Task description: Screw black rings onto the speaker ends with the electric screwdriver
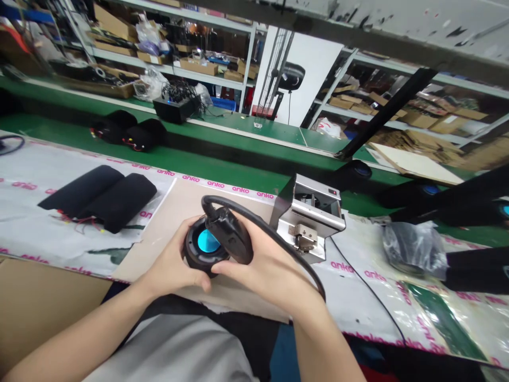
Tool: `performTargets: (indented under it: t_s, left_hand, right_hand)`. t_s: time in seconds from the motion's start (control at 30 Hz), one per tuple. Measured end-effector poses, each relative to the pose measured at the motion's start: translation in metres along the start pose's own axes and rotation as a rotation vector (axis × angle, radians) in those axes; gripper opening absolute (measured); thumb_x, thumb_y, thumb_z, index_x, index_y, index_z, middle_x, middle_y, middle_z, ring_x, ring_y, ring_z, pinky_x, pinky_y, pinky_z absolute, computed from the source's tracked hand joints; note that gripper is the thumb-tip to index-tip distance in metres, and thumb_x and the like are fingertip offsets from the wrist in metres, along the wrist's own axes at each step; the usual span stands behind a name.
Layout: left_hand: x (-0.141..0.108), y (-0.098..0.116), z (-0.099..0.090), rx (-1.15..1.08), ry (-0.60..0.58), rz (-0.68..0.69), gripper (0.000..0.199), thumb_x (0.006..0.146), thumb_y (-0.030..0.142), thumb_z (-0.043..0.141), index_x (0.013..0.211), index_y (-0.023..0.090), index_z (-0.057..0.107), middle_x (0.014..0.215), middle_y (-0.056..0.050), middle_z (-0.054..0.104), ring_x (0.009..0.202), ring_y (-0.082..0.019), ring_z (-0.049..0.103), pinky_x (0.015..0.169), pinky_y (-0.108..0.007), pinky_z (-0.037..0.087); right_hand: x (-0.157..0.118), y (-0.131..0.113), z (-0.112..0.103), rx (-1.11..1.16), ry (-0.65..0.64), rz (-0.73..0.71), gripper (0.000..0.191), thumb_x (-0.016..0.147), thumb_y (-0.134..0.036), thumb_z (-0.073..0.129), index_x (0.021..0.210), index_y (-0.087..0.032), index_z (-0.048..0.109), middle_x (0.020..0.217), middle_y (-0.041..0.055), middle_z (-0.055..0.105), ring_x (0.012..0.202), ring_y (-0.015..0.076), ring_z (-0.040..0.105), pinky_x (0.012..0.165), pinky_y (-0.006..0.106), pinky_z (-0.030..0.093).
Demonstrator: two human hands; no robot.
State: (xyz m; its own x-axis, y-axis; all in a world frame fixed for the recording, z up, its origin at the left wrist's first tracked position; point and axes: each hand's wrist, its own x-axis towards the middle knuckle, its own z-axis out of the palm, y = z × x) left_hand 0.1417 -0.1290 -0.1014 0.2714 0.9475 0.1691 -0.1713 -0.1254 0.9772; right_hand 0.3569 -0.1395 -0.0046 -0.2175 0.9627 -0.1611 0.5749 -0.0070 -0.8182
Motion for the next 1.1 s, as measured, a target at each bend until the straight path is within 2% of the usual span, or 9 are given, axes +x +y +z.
performTargets:
  t_s: [0.13,0.23,0.33,0.53,0.63,0.83,1.0,1.1]
  left_hand:
    - [-0.001,-0.002,-0.001,-0.028,-0.007,0.003,0.118,0.044,0.054,0.11,0.142,0.024,0.051,0.15,-0.017,0.064,0.144,-0.043,0.059,0.124,-0.056,0.047]
    - [-0.001,-0.003,-0.002,-0.023,0.001,-0.014,0.12,0.043,0.054,0.11,0.142,0.024,0.051,0.151,-0.017,0.063,0.144,-0.044,0.059,0.124,-0.056,0.046]
    - [-0.002,-0.004,-0.002,0.0,0.006,-0.027,0.12,0.043,0.055,0.11,0.143,0.025,0.051,0.153,-0.017,0.062,0.146,-0.044,0.057,0.125,-0.056,0.045]
    - [-0.002,-0.004,-0.003,0.043,-0.005,0.022,0.116,0.049,0.058,0.108,0.145,0.026,0.051,0.158,-0.017,0.058,0.151,-0.045,0.054,0.128,-0.058,0.042]
    - [-0.002,-0.004,-0.003,0.069,0.013,0.009,0.117,0.05,0.062,0.106,0.146,0.025,0.051,0.157,-0.017,0.059,0.15,-0.046,0.054,0.126,-0.059,0.044]
    - [-0.003,-0.004,-0.003,0.038,0.01,0.023,0.115,0.052,0.065,0.104,0.145,0.025,0.05,0.155,-0.017,0.061,0.148,-0.044,0.057,0.126,-0.057,0.046]
    - [-0.006,-0.007,-0.005,-0.003,0.004,0.038,0.107,0.063,0.061,0.102,0.15,0.026,0.049,0.159,-0.015,0.057,0.15,-0.043,0.054,0.127,-0.056,0.043]
    - [-0.007,-0.007,-0.006,0.041,0.0,0.062,0.096,0.072,0.053,0.099,0.152,0.028,0.051,0.163,-0.013,0.055,0.153,-0.042,0.051,0.129,-0.055,0.04]
  right_hand:
    - [0.003,-0.001,-0.004,-0.014,-0.045,-0.039,0.077,0.078,-0.036,0.093,0.147,-0.043,0.058,0.126,-0.0054,0.071,0.111,0.0207,0.07,0.113,0.039,0.057]
    - [0.003,-0.001,-0.006,-0.023,-0.055,-0.052,0.076,0.078,-0.037,0.093,0.146,-0.039,0.059,0.132,-0.0029,0.07,0.117,0.0236,0.07,0.111,0.04,0.058]
    - [0.004,-0.003,-0.007,-0.076,-0.073,-0.03,0.078,0.08,-0.037,0.091,0.149,-0.036,0.056,0.132,0.0,0.071,0.114,0.0255,0.071,0.107,0.041,0.06]
    - [0.008,-0.014,-0.012,-0.116,-0.119,-0.064,0.076,0.08,-0.031,0.09,0.148,-0.041,0.057,0.121,-0.0057,0.073,0.1,0.0185,0.071,0.109,0.034,0.058]
    - [0.01,-0.018,-0.014,-0.146,-0.132,-0.09,0.084,0.077,-0.026,0.092,0.151,-0.04,0.055,0.122,-0.0061,0.074,0.099,0.018,0.071,0.108,0.032,0.058]
    - [0.013,-0.022,-0.014,-0.138,-0.139,-0.106,0.086,0.077,-0.026,0.092,0.154,-0.036,0.055,0.125,-0.0027,0.073,0.103,0.0196,0.072,0.107,0.031,0.058]
    - [0.011,-0.022,-0.013,-0.163,-0.129,-0.122,0.089,0.078,-0.026,0.092,0.157,-0.036,0.052,0.129,0.0,0.072,0.104,0.0212,0.072,0.107,0.033,0.059]
    - [0.01,-0.018,-0.012,-0.14,-0.131,-0.103,0.086,0.079,-0.031,0.092,0.156,-0.038,0.054,0.127,-0.0012,0.073,0.102,0.0204,0.073,0.101,0.032,0.061]
